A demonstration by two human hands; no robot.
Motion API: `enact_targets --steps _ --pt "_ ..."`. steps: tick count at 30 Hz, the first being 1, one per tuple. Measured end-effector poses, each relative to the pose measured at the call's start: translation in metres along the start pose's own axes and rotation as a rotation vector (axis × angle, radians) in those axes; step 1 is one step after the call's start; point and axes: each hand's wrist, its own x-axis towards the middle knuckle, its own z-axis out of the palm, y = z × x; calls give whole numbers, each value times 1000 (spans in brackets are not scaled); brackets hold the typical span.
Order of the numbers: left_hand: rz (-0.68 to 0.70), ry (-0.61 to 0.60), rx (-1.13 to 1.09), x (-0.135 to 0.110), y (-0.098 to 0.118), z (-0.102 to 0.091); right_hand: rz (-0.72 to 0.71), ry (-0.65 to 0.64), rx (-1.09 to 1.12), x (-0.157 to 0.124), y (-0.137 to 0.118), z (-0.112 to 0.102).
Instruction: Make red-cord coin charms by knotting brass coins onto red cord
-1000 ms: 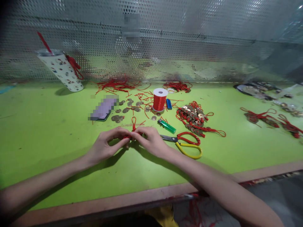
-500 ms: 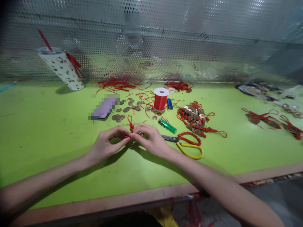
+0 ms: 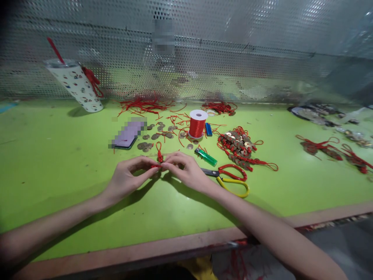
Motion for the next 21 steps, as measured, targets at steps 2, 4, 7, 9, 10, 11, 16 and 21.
enact_targets --steps 2,4,7,9,10,11,16,21 --pt "2 11 -1 0 1 0 19 -10 -2 1 1 -1" --pt "2 -12 -14 1 1 -2 32 -25 -8 1 2 -2" --pt "14 -91 -35 3 -1 -4 31 -41 -46 1 2 -3" --pt "53 -121 -2 5 -4 -6 33 -44 -66 2 2 -3" --pt "85 -122 24 6 -5 -7 37 -46 -67 2 2 -4" --pt "123 -120 50 7 -5 -8 43 -48 -62 2 2 -4" --pt "328 -121 147 10 -9 -11 74 -63 -20 1 2 -4" --pt "471 -177 267 10 -13 -13 85 -78 -34 2 2 -6"
